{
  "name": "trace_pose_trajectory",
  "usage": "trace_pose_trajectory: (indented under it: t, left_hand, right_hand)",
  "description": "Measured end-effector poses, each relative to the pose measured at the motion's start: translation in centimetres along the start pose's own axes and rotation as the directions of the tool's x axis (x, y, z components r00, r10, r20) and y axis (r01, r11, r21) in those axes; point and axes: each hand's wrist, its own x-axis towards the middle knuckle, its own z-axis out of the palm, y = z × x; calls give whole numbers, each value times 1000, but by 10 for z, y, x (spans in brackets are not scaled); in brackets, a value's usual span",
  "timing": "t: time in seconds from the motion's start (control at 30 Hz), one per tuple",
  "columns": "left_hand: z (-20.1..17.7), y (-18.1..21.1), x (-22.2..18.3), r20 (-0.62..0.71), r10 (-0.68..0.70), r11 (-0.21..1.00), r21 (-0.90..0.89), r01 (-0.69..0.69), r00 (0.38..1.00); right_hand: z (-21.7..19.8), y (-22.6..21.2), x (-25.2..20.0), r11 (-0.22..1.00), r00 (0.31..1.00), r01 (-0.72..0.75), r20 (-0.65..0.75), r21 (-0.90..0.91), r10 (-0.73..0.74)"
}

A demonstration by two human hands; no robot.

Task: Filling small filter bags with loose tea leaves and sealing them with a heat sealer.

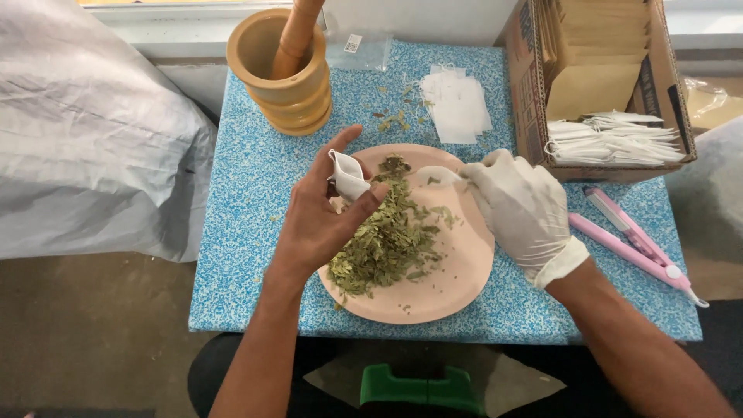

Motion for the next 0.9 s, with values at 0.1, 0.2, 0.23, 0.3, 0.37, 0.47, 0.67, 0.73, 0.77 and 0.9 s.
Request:
trace_pose_trajectory:
  t: [0.1,0.2,0.23,0.3,0.37,0.47,0.67,0.73,0.77,0.9]
  left_hand:
    - [1,-4,3,0,10,996,88,-10,1000]
    - [3,-3,2,-3,-50,991,124,50,999]
    - [3,-3,2,-3,-52,991,124,52,999]
    - [5,-1,3,44,-84,977,200,73,996]
    - [5,-3,1,62,-74,968,246,56,995]
    - [5,-5,-1,98,-40,956,293,9,994]
    - [-1,-1,-2,146,-5,946,323,-43,989]
    - [-3,0,-5,141,-12,948,317,-34,990]
    - [-5,1,-5,136,-22,946,322,-23,990]
    - [-8,0,-6,140,5,948,316,-50,990]
  right_hand:
    - [15,-3,-2,990,995,41,88,133,-53]
    - [8,-15,1,954,982,8,178,301,-65]
    - [4,-19,2,953,982,8,180,302,-66]
    - [-5,-24,7,921,952,-18,289,389,-103]
    - [-3,-21,7,908,942,-45,321,416,-101]
    - [-7,-10,7,867,919,-106,380,486,-100]
    - [-28,13,16,861,876,-152,470,486,-110]
    - [-33,20,17,890,833,-160,542,427,-110]
    - [-30,24,13,918,853,-107,509,383,-113]
    - [-24,26,4,965,908,68,385,254,-165]
